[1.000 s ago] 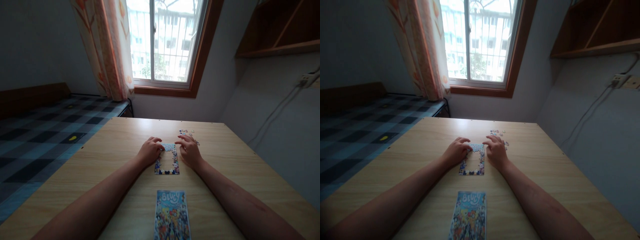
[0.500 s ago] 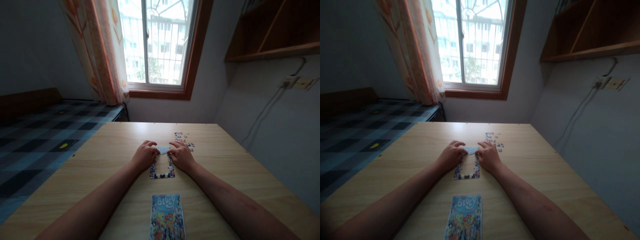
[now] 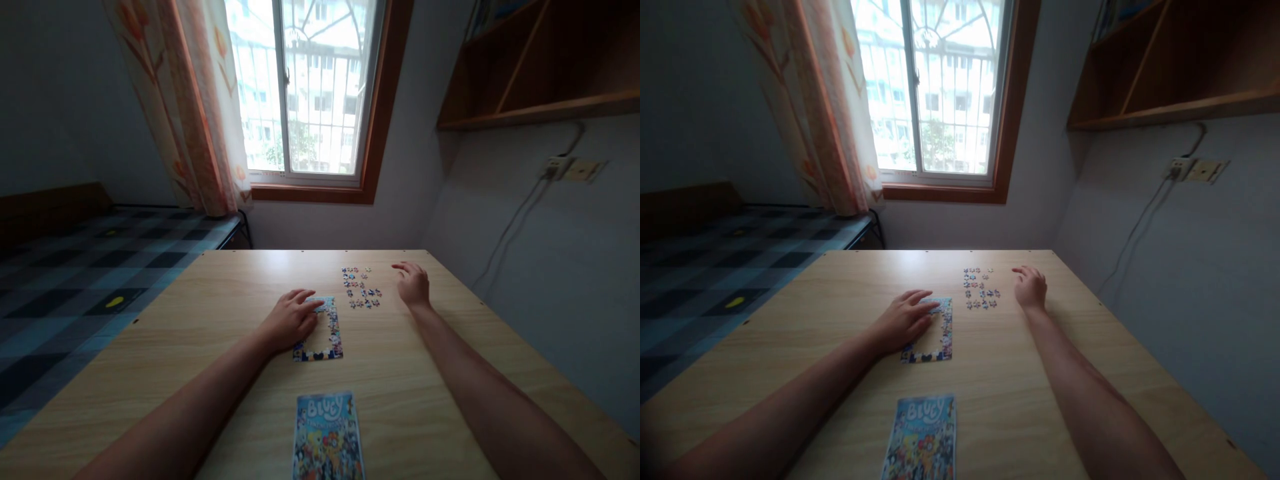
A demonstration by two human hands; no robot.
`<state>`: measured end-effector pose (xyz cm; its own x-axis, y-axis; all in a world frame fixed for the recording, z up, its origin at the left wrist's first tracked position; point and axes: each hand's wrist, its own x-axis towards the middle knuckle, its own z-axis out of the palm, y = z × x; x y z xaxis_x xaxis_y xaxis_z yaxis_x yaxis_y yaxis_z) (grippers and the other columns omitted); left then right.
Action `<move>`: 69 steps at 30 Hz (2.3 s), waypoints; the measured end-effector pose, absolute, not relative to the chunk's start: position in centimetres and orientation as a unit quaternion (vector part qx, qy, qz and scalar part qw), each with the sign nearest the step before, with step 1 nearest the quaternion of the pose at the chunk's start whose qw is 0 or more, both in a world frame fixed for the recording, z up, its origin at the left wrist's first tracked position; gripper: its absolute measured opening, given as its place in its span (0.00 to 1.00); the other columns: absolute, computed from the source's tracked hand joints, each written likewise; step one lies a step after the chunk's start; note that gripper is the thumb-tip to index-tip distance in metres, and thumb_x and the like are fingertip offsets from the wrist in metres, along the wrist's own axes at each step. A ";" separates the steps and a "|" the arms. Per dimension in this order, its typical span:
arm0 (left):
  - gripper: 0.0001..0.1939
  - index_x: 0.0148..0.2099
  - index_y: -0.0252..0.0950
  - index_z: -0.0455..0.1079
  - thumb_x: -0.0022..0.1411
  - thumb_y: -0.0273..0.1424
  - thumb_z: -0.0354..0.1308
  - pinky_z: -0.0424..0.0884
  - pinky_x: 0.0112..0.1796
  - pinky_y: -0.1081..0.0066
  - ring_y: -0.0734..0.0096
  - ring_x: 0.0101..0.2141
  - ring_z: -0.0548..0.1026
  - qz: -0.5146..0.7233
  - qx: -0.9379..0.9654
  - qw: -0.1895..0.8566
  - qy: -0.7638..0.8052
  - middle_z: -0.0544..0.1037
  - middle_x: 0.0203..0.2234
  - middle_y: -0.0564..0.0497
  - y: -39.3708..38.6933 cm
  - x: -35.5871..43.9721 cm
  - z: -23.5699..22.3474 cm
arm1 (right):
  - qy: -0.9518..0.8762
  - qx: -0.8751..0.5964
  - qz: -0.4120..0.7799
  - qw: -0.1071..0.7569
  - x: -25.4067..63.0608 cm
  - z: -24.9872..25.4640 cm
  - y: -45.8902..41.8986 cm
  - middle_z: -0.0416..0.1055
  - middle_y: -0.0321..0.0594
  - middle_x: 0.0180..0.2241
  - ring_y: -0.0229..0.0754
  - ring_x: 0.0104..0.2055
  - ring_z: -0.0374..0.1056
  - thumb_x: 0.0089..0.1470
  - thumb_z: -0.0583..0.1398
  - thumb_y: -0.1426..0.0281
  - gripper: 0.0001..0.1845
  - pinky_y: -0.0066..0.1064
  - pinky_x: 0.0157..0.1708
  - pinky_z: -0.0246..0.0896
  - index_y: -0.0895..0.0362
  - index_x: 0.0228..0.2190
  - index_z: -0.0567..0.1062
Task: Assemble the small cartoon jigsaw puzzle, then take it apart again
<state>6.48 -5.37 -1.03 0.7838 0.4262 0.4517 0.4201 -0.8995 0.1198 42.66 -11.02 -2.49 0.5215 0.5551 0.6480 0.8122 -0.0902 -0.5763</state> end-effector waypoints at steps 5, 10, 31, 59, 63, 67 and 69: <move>0.18 0.57 0.47 0.76 0.70 0.38 0.51 0.62 0.60 0.49 0.51 0.62 0.65 0.175 0.952 0.030 0.251 0.70 0.62 0.47 -5.5 6.4 -0.7 | -0.460 -0.787 -0.058 0.408 44.2 -5.2 -10.6 0.79 0.46 0.45 0.49 0.49 0.72 0.48 0.55 0.76 0.23 0.39 0.55 0.65 0.57 0.43 0.82; 0.19 0.56 0.46 0.77 0.70 0.39 0.50 0.63 0.61 0.50 0.52 0.62 0.65 0.150 0.954 0.045 0.255 0.71 0.61 0.46 -6.0 6.4 0.2 | -0.480 -0.797 -0.039 0.364 43.5 -5.4 -10.3 0.76 0.43 0.51 0.47 0.55 0.69 0.49 0.57 0.76 0.25 0.35 0.60 0.60 0.55 0.48 0.80; 0.31 0.70 0.37 0.60 0.73 0.43 0.35 0.52 0.64 0.49 0.52 0.68 0.55 0.058 0.847 0.008 0.528 0.58 0.69 0.41 -2.2 4.8 -0.9 | -0.500 -0.842 0.010 0.204 42.2 -4.3 -10.9 0.66 0.41 0.63 0.47 0.65 0.60 0.58 0.49 0.74 0.29 0.39 0.65 0.51 0.53 0.59 0.72; 0.39 0.73 0.39 0.53 0.67 0.54 0.39 0.45 0.65 0.42 0.46 0.70 0.49 0.059 0.732 0.027 0.679 0.51 0.71 0.40 0.6 1.2 -0.7 | -0.446 -0.889 0.052 0.093 41.9 -4.2 -10.5 0.43 0.46 0.73 0.60 0.73 0.37 0.66 0.40 0.48 0.37 0.67 0.66 0.28 0.50 0.70 0.53; 0.39 0.73 0.37 0.53 0.67 0.53 0.40 0.45 0.64 0.40 0.44 0.70 0.48 0.062 0.714 0.030 0.697 0.51 0.71 0.38 1.2 0.3 -0.6 | -0.444 -0.890 0.061 0.079 42.4 -3.7 -10.7 0.41 0.44 0.73 0.60 0.74 0.36 0.66 0.39 0.48 0.37 0.67 0.66 0.29 0.48 0.70 0.51; 0.40 0.73 0.37 0.51 0.67 0.54 0.38 0.43 0.64 0.40 0.44 0.70 0.46 0.054 0.707 0.032 0.704 0.48 0.72 0.39 1.4 0.2 -0.4 | -0.427 -0.900 0.064 0.062 44.2 -3.4 -11.5 0.39 0.41 0.73 0.60 0.74 0.35 0.66 0.38 0.48 0.36 0.66 0.66 0.29 0.45 0.70 0.49; 0.41 0.74 0.37 0.50 0.67 0.55 0.36 0.42 0.65 0.41 0.46 0.70 0.45 0.047 0.702 0.031 0.710 0.47 0.72 0.40 1.9 -0.5 -0.3 | -0.419 -0.904 0.060 0.063 45.6 -3.6 -12.1 0.39 0.42 0.73 0.61 0.73 0.35 0.66 0.37 0.48 0.36 0.67 0.66 0.29 0.46 0.70 0.49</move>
